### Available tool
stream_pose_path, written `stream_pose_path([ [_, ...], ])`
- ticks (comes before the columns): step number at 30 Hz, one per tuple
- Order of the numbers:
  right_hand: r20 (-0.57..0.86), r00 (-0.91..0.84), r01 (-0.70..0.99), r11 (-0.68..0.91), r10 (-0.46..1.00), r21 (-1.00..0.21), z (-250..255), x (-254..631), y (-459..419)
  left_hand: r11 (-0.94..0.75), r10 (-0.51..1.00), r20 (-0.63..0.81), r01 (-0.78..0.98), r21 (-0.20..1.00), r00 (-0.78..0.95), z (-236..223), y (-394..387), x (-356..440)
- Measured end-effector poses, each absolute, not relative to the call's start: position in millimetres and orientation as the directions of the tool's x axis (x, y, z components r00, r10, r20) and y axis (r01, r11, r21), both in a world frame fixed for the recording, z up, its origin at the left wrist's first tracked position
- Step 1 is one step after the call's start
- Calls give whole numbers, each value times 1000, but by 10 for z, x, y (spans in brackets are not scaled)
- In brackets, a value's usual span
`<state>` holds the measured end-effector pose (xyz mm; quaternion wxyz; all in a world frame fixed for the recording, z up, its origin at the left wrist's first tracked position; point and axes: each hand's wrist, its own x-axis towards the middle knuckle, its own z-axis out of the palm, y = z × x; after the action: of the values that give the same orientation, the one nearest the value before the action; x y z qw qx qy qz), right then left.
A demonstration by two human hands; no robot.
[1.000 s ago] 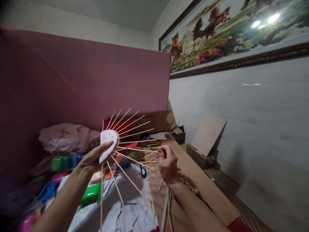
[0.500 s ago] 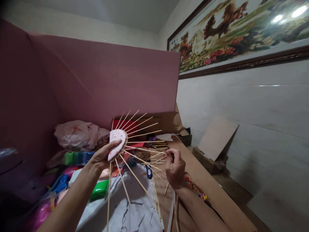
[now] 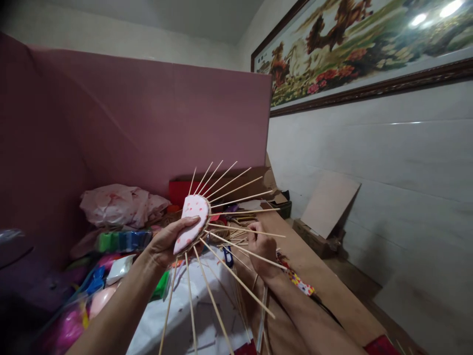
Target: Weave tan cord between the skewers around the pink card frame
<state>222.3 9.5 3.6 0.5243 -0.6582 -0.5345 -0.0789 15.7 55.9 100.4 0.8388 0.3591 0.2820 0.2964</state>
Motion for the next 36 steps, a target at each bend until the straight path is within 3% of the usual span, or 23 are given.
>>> stream_pose_path([
  [6,614,398,782,98,681,-616,24,2189,88,595,581,-264,-181,783,770,994,442,272],
  [12,628,400,807,69,667,-587,-42,2248,163,579,569,-296,-118,806,767,957,357,372],
  [20,626,381,823,59,681,-565,7,2225,133,546,530,-197,-154,824,825,893,293,393],
  [24,628,384,820,63,677,-569,36,2217,117,553,603,-177,-247,796,778,891,286,405],
  [29,638,395,829,44,661,-558,42,2219,112,629,514,-208,-200,751,832,868,304,409],
  [36,655,445,782,92,611,-617,47,2284,115,593,662,-244,-296,749,709,941,333,371],
])
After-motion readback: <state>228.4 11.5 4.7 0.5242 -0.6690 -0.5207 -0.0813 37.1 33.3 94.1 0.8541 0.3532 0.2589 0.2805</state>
